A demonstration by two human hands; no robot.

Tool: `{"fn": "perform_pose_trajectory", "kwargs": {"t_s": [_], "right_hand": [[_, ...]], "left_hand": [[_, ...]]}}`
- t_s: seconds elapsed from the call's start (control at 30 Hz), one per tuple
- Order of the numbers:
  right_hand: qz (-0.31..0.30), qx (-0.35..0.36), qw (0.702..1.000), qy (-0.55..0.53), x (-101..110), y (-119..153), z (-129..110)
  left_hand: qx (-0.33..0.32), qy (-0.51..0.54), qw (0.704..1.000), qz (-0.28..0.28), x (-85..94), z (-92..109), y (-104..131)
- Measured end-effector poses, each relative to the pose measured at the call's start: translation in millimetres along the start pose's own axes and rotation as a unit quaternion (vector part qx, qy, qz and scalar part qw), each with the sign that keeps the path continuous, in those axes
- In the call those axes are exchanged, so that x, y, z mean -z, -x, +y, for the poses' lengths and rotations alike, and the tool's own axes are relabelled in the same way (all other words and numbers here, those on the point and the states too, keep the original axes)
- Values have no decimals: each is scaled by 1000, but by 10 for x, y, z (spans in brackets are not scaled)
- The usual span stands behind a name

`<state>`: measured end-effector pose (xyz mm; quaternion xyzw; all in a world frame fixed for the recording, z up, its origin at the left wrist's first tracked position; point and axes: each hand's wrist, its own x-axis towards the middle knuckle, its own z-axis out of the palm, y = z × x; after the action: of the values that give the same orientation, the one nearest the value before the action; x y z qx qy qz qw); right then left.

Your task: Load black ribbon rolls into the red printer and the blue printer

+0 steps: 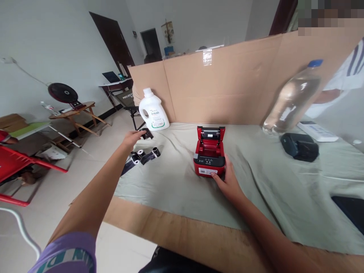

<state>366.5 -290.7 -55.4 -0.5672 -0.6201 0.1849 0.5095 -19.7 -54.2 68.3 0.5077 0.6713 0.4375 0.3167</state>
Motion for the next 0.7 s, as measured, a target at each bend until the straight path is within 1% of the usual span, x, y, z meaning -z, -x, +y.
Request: {"fn": "perform_pose_trajectory", "kwargs": {"t_s": [0.07, 0.13, 0.3, 0.4, 0.47, 0.57, 0.63, 0.7], "right_hand": [[-1, 2, 1000, -3, 0, -3, 2], [0, 2, 1000, -1, 2, -6, 7], [0, -12, 1000, 10, 6, -9, 23], [-1, -17, 1000, 11, 5, -8, 26], [-1, -16, 1000, 10, 4, -7, 27], [1, -14, 1000, 7, 2, -6, 29], [2, -9, 1000, 6, 2, -6, 30], [1, -3, 1000, 6, 3, -7, 29]], "left_hand": [[-31, -114, 993, 23, -38, -76, -59], [-42, -186, 981, 28, -93, -162, -103], [-7, -209, 978, -13, -259, -387, -158], [4, -220, 975, -15, -281, -447, -148], [5, -230, 973, -5, -225, -427, -134], [4, -245, 970, 0, -37, -339, -96], [-3, -252, 968, -10, 124, -287, -49], [-21, -252, 967, -40, 271, -270, 15]]}}
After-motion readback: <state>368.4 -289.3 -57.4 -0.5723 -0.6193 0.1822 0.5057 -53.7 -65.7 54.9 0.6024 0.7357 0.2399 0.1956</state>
